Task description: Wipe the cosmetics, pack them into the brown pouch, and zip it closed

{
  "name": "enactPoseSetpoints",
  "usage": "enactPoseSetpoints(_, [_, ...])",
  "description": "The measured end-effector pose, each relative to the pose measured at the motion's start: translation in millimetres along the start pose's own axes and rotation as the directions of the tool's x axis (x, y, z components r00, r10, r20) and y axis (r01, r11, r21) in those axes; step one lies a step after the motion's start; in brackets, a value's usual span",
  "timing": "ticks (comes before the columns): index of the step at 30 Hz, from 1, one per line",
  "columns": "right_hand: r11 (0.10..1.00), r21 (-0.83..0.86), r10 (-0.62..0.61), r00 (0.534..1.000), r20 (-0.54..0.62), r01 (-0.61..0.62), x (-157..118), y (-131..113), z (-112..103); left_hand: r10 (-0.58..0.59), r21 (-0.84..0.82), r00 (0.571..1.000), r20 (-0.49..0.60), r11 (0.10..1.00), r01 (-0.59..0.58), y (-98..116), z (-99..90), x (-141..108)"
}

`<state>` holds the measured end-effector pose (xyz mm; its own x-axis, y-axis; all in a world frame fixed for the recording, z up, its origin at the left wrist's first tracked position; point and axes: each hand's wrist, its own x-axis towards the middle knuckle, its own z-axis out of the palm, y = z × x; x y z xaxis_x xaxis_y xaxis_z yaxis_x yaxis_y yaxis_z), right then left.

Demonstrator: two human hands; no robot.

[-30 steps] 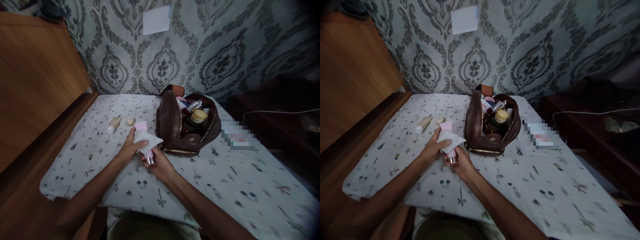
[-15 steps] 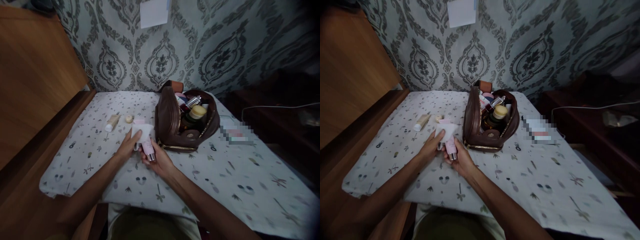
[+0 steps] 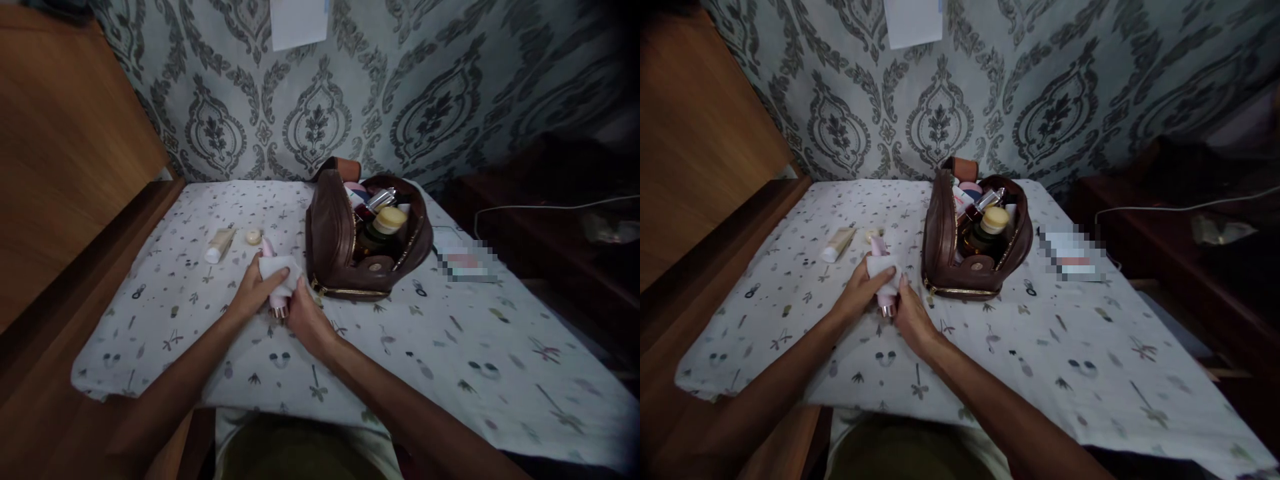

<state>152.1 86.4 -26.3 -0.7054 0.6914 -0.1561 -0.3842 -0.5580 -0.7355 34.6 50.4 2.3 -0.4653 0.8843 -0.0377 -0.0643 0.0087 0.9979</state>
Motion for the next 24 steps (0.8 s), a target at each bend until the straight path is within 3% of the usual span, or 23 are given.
enactPoseSetpoints(4, [0.994,-0.11,0.007,0.998,0.066,0.001,-7,1,-2,-0.168,-0.134,0.968,-0.188,0.981,0.144,-6,-0.3,7])
enactPoseSetpoints(7, [0.999,-0.034,0.041,0.997,0.063,-0.039,-10,-4,-3,-0.268,-0.269,0.94,-0.209,0.94,0.208,-9,-2.0,14])
enactPoseSetpoints(10, [0.996,0.074,0.044,0.998,0.036,-0.047,-7,-8,-2,-0.249,-0.352,0.948,-0.2,0.921,0.168,-8,-3.5,16])
enactPoseSetpoints(12, [0.993,0.115,0.024,0.999,0.046,-0.029,-4,-9,-2,-0.187,-0.342,0.972,-0.141,0.931,0.13,-5,-4.5,14])
enactPoseSetpoints(14, [0.988,0.153,-0.001,1.0,0.029,-0.003,1,-9,-2,-0.148,-0.282,0.989,-0.007,0.949,0.14,0,-5.1,10])
enactPoseSetpoints(18, [0.958,0.286,0.042,0.994,-0.102,-0.011,8,-11,-3,-0.115,-0.129,0.971,0.208,0.981,0.143,9,-4.2,4])
enactPoseSetpoints(21, [0.94,0.337,0.082,0.991,-0.106,-0.041,8,-16,-1,-0.068,-0.079,0.966,0.25,0.993,0.09,10,-3.3,4])
enactPoseSetpoints(24, [0.949,0.314,0.069,0.992,-0.104,-0.033,3,-20,3,-0.003,-0.059,0.984,0.178,0.998,0.014,6,-4.1,5])
